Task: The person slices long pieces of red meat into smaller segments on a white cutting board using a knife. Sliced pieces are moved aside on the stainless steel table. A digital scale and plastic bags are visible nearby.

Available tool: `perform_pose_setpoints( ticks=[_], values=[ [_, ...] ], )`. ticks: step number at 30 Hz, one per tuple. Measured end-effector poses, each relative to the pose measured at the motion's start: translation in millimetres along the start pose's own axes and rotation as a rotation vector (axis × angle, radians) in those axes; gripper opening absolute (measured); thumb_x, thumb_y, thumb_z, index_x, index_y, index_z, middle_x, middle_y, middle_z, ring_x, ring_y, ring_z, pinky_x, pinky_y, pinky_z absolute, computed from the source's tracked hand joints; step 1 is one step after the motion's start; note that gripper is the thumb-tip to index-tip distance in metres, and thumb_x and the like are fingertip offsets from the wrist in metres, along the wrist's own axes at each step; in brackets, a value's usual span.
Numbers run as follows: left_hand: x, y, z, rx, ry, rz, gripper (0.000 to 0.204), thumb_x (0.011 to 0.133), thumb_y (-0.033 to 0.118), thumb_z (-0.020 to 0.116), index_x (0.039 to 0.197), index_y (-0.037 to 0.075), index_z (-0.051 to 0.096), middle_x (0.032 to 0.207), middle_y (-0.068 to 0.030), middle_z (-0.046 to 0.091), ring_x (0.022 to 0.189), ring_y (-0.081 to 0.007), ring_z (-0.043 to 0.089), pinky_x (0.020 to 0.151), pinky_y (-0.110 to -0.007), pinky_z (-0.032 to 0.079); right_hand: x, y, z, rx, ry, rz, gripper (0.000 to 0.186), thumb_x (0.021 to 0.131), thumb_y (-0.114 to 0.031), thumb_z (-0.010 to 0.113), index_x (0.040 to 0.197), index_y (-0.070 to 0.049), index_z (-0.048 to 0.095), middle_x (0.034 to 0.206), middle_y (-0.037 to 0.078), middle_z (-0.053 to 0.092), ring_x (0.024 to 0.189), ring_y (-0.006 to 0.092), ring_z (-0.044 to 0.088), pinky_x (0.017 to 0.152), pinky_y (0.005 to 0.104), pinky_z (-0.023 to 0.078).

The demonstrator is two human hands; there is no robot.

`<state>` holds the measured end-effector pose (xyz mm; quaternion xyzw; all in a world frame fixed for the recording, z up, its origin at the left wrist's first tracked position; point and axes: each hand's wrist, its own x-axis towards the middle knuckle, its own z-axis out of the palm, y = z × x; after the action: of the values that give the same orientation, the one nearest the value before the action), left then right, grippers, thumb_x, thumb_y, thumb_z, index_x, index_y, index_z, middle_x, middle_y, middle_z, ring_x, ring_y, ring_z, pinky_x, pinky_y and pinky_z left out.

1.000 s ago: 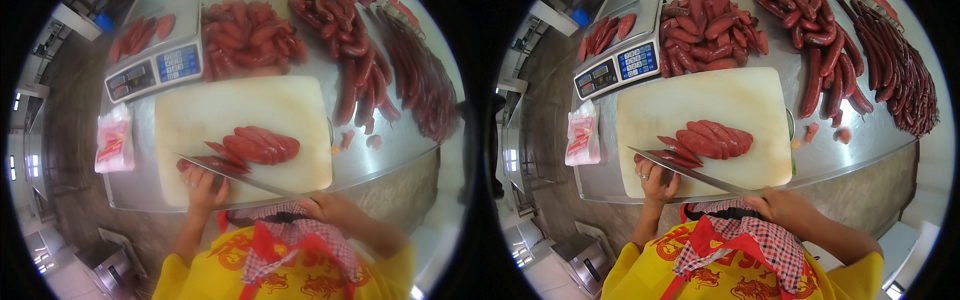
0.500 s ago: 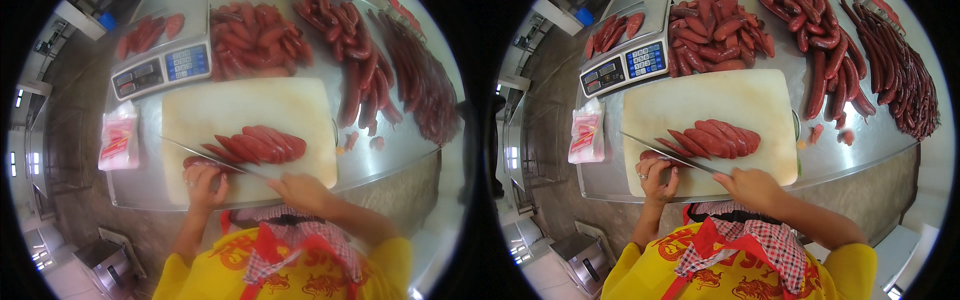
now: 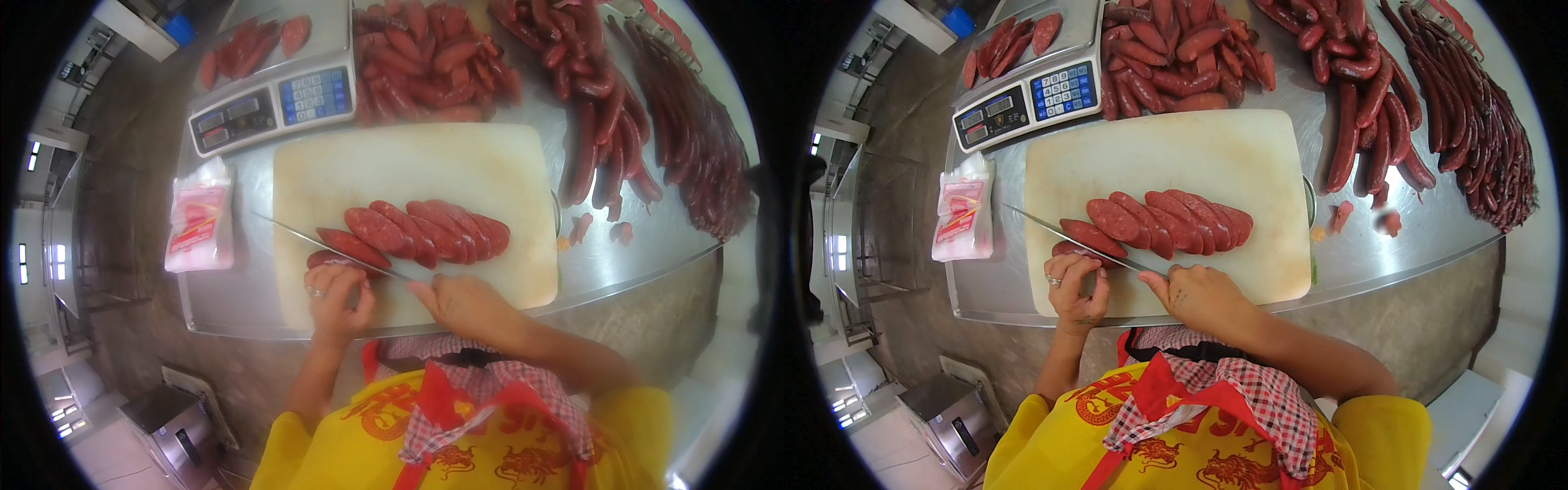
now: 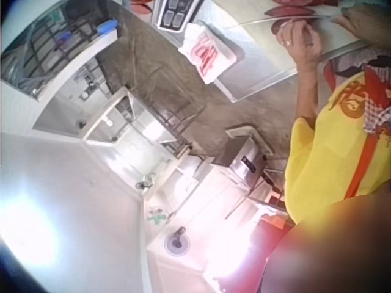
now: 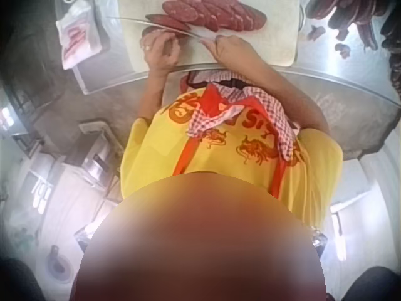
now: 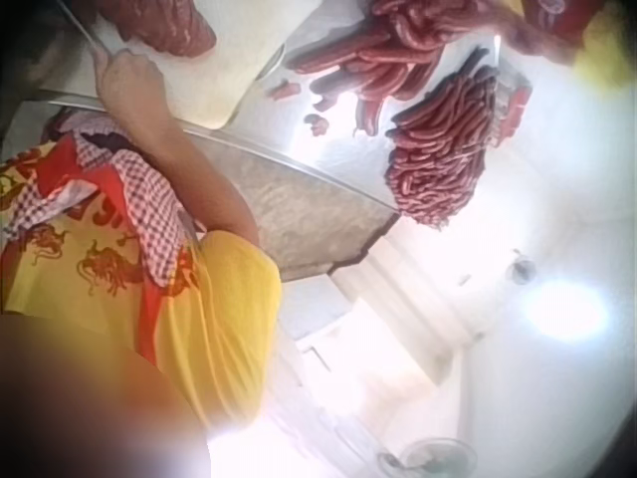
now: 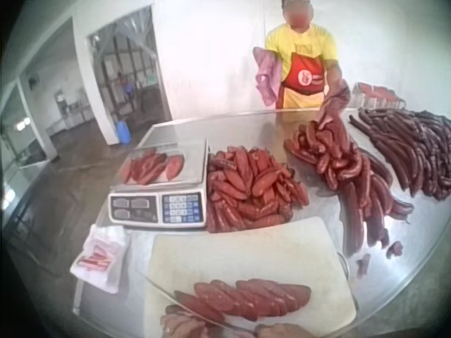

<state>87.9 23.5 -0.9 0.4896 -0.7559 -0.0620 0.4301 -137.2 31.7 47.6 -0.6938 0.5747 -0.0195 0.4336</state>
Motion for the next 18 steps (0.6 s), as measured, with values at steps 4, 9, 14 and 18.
perform_pose_setpoints(
  ticks=[4, 9, 14, 18],
  values=[
    [0, -3, -5, 0.072, 0.048, -0.031, 0.028, 0.062, 0.006, 0.073, 0.088, 0.010, 0.064, 0.091, -0.0063, 0.060, 0.088, -0.0289, 0.054, 0.082, -0.040, 0.043, -50, 4, -26, -0.094, 0.062, -0.026, 0.057, 0.098, -0.050, 0.044, 0.078, 0.000, 0.062, 0.068, 0.024, 0.063, 0.064, 0.0422, 0.063, 0.058, 0.0476, 0.052],
    [-1, -7, -4, 0.037, 0.055, -0.036, 0.027, 0.062, 0.007, 0.072, 0.088, 0.010, 0.064, 0.091, -0.0065, 0.060, 0.090, -0.0297, 0.054, 0.083, -0.041, 0.044, -120, 5, -54, -0.130, -0.086, 0.221, 0.046, 0.095, -0.045, 0.054, 0.084, -0.001, 0.061, 0.067, 0.024, 0.063, 0.063, 0.0419, 0.063, 0.055, 0.0497, 0.051],
    [-1, -10, -6, -0.037, -0.008, -0.089, 0.026, 0.063, 0.003, 0.071, 0.087, 0.007, 0.063, 0.092, -0.0089, 0.060, 0.090, -0.0297, 0.053, 0.084, -0.040, 0.044, -33, -1, -6, -0.120, 0.077, 0.025, 0.056, 0.097, -0.047, 0.049, 0.072, 0.001, 0.062, 0.063, 0.023, 0.062, 0.062, 0.0431, 0.063, 0.055, 0.0499, 0.051],
    [-2, -10, -10, -0.056, 0.032, -0.071, 0.025, 0.063, 0.004, 0.069, 0.087, 0.009, 0.064, 0.088, -0.0066, 0.059, 0.089, -0.0286, 0.054, 0.081, -0.039, 0.044, 11, -6, 15, -0.058, 0.109, -0.049, 0.058, 0.098, -0.047, 0.046, 0.074, 0.002, 0.064, 0.066, 0.024, 0.062, 0.064, 0.0439, 0.063, 0.059, 0.0493, 0.051]
  ],
)
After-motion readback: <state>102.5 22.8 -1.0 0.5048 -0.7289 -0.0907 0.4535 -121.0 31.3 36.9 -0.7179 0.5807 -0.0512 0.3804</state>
